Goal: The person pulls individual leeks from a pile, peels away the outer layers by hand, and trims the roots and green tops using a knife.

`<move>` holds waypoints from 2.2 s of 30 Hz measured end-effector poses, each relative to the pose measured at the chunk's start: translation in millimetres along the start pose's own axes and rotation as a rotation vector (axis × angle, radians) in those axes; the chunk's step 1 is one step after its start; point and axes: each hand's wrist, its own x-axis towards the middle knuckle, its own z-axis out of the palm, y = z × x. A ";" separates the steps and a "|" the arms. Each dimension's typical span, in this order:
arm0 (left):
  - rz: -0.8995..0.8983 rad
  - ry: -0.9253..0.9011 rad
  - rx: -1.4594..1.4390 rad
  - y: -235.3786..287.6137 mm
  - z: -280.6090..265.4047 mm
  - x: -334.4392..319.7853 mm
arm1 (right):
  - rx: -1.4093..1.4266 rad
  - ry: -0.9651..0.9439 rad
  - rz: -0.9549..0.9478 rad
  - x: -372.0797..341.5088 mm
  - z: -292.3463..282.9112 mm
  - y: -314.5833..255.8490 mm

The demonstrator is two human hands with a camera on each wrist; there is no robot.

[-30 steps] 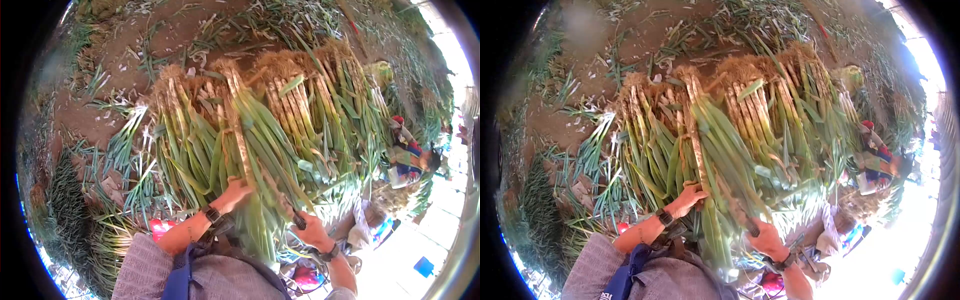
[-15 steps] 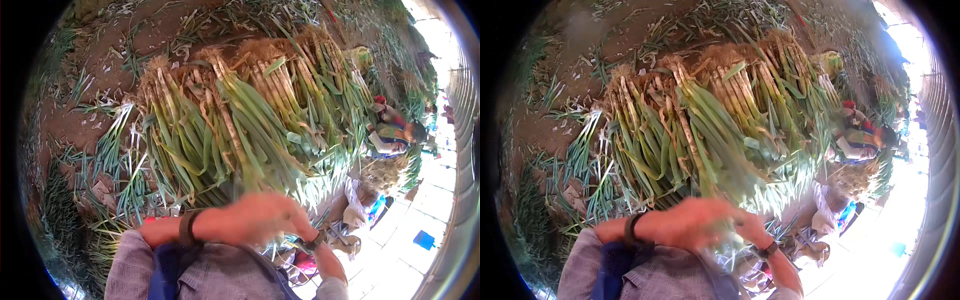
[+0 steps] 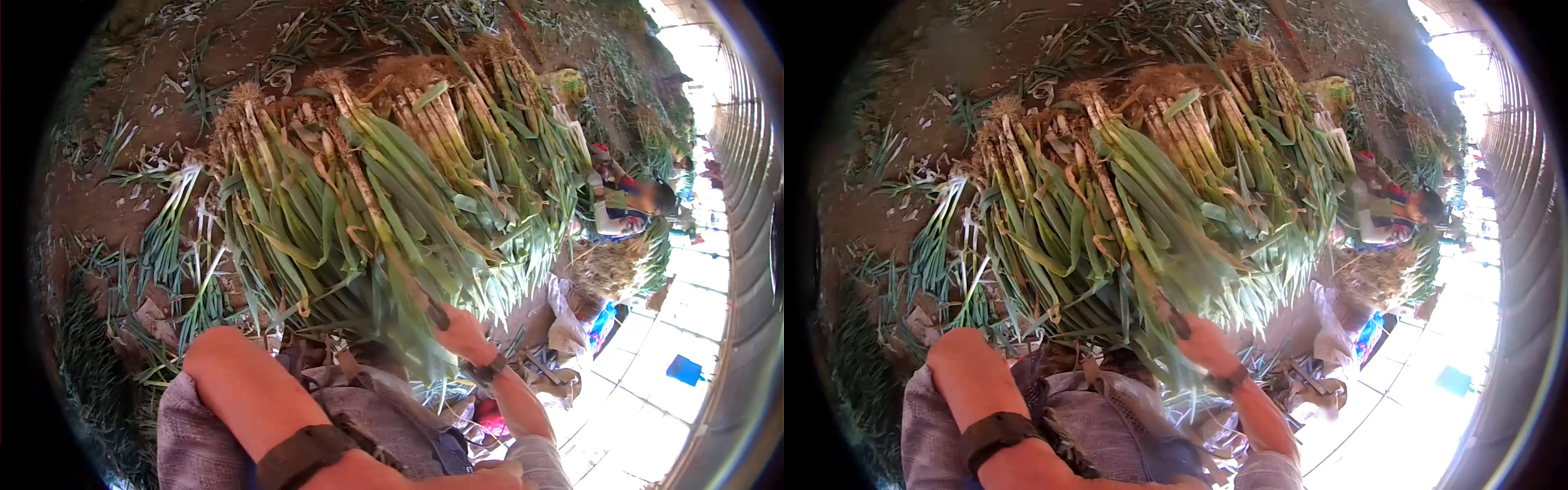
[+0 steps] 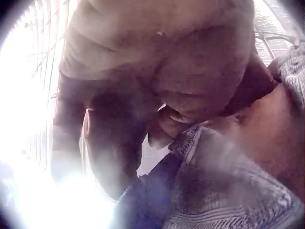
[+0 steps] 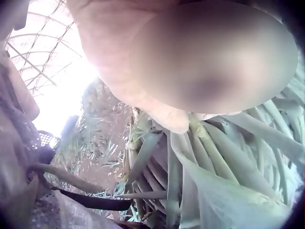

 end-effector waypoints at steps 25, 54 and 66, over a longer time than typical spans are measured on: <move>-1.359 1.125 -0.343 -364.7 62.2 -196.1 | 0.028 -0.034 -0.125 37.2 -16.7 8.8; -0.819 1.247 -1.081 -337.6 72.0 -181.1 | 0.340 0.014 -0.058 -41.6 -6.8 52.6; -1.232 0.976 -0.792 -322.4 177.9 -168.0 | 0.096 0.158 -0.094 -70.4 13.6 53.5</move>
